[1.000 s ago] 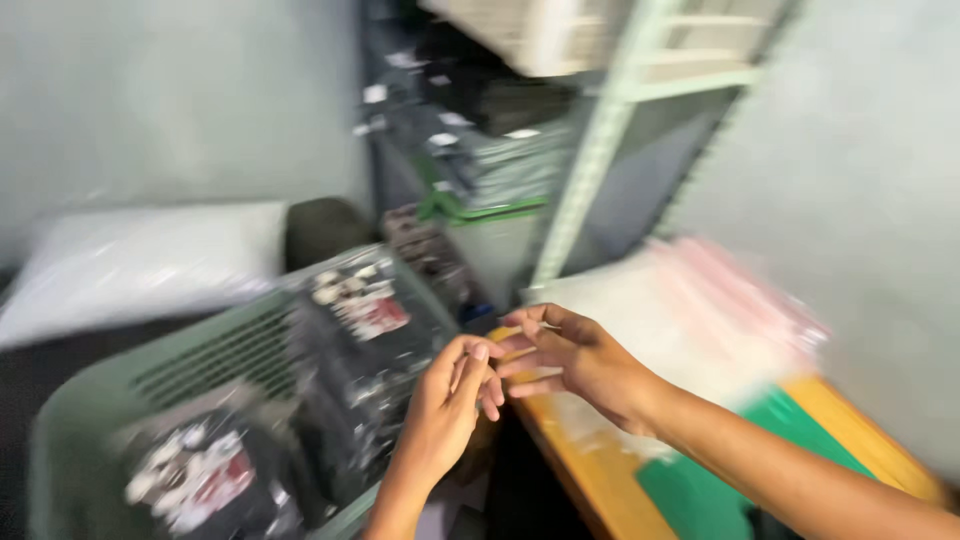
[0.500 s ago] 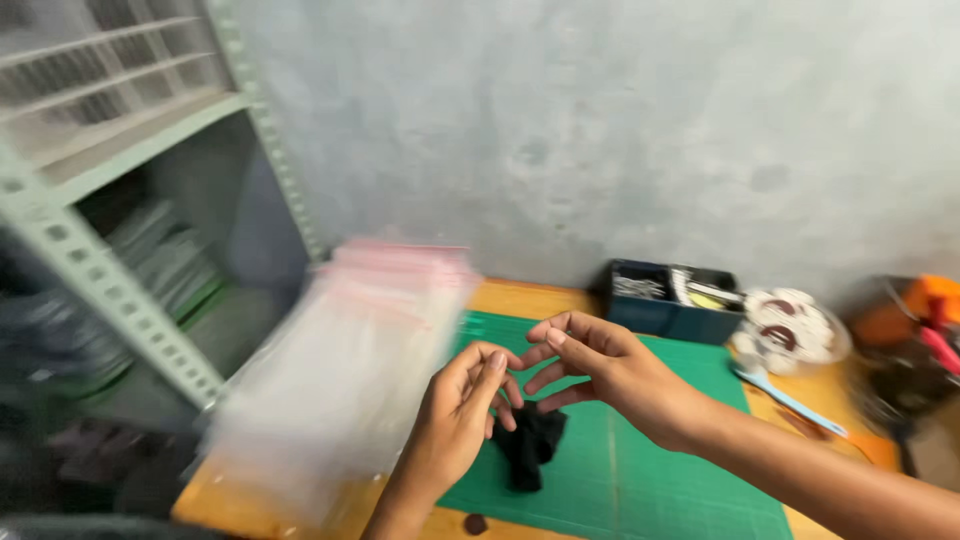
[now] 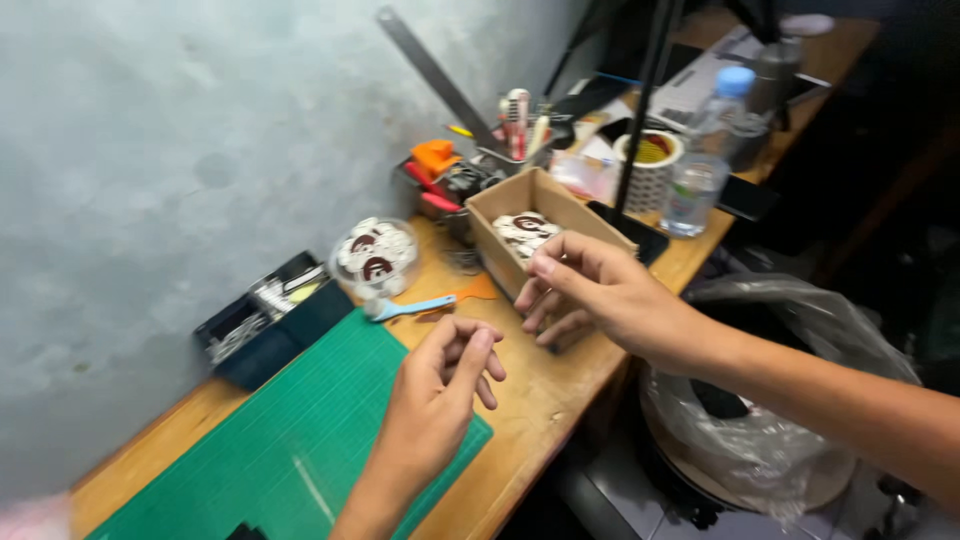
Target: The person places a black pouch with a graphic print into a clear plastic zip-lock bag, seals it, and then adds a folded black cloth item into the same bag. The packed bag is then placed into a green plastic basket.
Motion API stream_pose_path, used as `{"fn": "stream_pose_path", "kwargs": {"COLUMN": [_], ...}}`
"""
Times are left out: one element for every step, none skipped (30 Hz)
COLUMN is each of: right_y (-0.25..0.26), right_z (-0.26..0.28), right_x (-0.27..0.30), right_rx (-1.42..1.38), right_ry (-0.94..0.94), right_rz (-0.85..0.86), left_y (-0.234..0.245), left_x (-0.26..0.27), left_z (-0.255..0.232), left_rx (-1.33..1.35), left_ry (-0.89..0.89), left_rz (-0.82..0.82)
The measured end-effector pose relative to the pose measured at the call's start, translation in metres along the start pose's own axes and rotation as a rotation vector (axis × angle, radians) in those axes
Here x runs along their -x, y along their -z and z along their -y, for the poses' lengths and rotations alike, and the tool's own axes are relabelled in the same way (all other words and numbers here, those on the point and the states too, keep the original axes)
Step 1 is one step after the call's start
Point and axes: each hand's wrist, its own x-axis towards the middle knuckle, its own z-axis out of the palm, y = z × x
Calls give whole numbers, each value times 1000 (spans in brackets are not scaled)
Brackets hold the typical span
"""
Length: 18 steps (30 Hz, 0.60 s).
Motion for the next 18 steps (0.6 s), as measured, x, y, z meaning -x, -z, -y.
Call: {"fn": "stream_pose_path", "kwargs": {"right_y": [20, 38, 55, 75, 94, 112, 135, 157, 178, 191, 203, 215, 225, 235, 245, 255, 264, 272], "right_z": [0, 1, 2, -4, -9, -15, -30, -46, -63, -72, -82, -92, -103, -115, -127, -141, -155, -169], "right_x": [10, 21, 30, 38, 46, 54, 59, 64, 70, 75, 80, 86, 88, 90, 93, 93, 92, 91], "right_rx": [-10, -1, 15, 10, 38, 66, 67, 107, 146, 144, 161, 178, 174, 211, 246, 241, 316, 391], "right_ry": [-3, 28, 58, 54, 29, 3, -1, -29, -62, -70, -105, -141, -145, -201, -256, -260, -287, -314], "right_rz": [-39, -115, -184, -215, -279, -343, -364, -411, -452, -466, -504, -541, -552, -565, -577, -588, -582, -576], "left_y": [-20, -38, -57, -77, -97, -117, -135, -153, -171, -186, -200, -214, -225, -236, -247, -257, -265, -273], "left_x": [-8, -15, -22, -28, -33, -37, -41, -45, -46, -48, -50, -50, -52, -53, -54, -57, -59, -60], "left_z": [0, 0, 1, 5, 9, 12, 16, 20, 24, 26, 28, 30, 39, 48, 57, 71, 86, 101], "left_rx": [2, 0, -2, 1, 22, 42, 47, 23, -3, 2, -46, -93, -94, -151, -209, -211, -244, -277], "left_ry": [2, 39, 74, 75, 109, 143, 142, 151, 164, 168, 197, 226, 228, 222, 214, 215, 200, 185], "left_rz": [40, 103, 156, 188, 228, 269, 290, 345, 393, 409, 461, 513, 525, 565, 604, 617, 631, 646]}}
